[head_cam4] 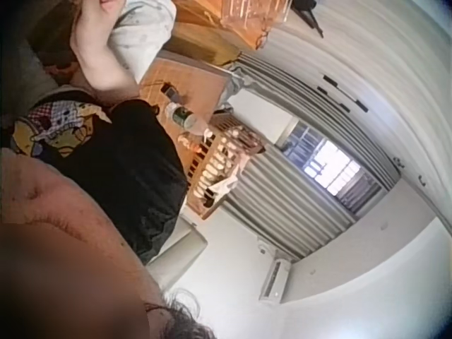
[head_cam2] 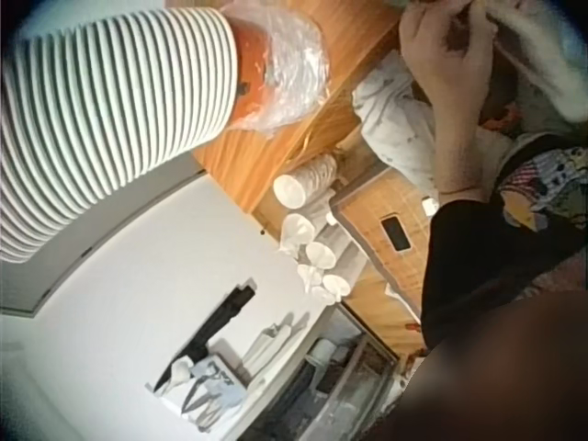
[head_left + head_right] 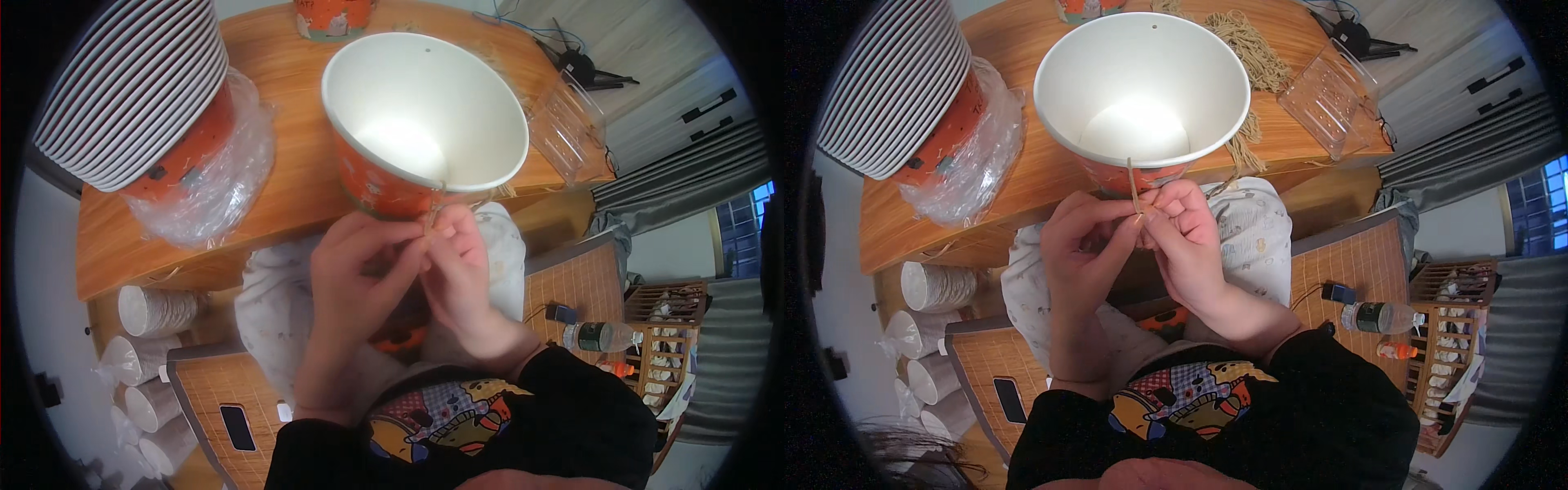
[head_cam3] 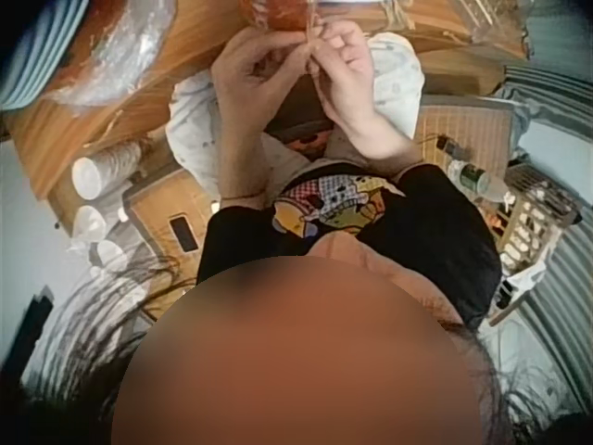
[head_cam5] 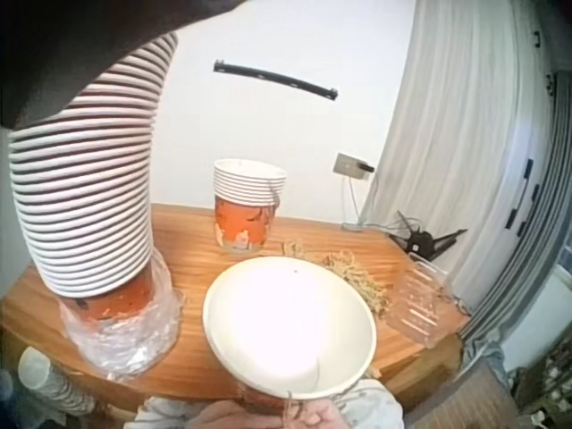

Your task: The recorder is attaching thin rope or string handles to small decorative plastic buckets.

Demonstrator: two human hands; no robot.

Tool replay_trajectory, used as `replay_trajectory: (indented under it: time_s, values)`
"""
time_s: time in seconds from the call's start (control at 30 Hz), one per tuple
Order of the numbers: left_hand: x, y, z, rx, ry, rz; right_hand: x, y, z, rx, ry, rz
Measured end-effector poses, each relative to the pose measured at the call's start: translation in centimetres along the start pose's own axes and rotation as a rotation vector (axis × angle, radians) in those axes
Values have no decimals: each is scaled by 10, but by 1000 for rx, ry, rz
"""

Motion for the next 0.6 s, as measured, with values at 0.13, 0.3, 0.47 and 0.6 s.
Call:
replay_trajectory:
  time_s: [0.13, 0.3, 0.47, 0.6]
  values:
    - [4, -1, 0, 78, 86, 31, 2, -4, 0, -43, 0, -6]
    - [6, -2, -1, 138, 84, 76, 5, -8, 1, -75, -38, 3]
    - [4, 3, -1, 67, 62, 15, 3, -10, 2, -114, -65, 6]
    - [3, 8, 2, 43, 64, -6, 5, -13, 1, -113, -69, 16]
Point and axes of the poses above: each hand's wrist, its own x-axis towards the middle knuckle, its own y-axis out of the palm, z = x × y, the point moved 1 cm from there along x, towards the middle knuckle, and after that the axes turned 11 degrees about -z, right-handed, at the moved point
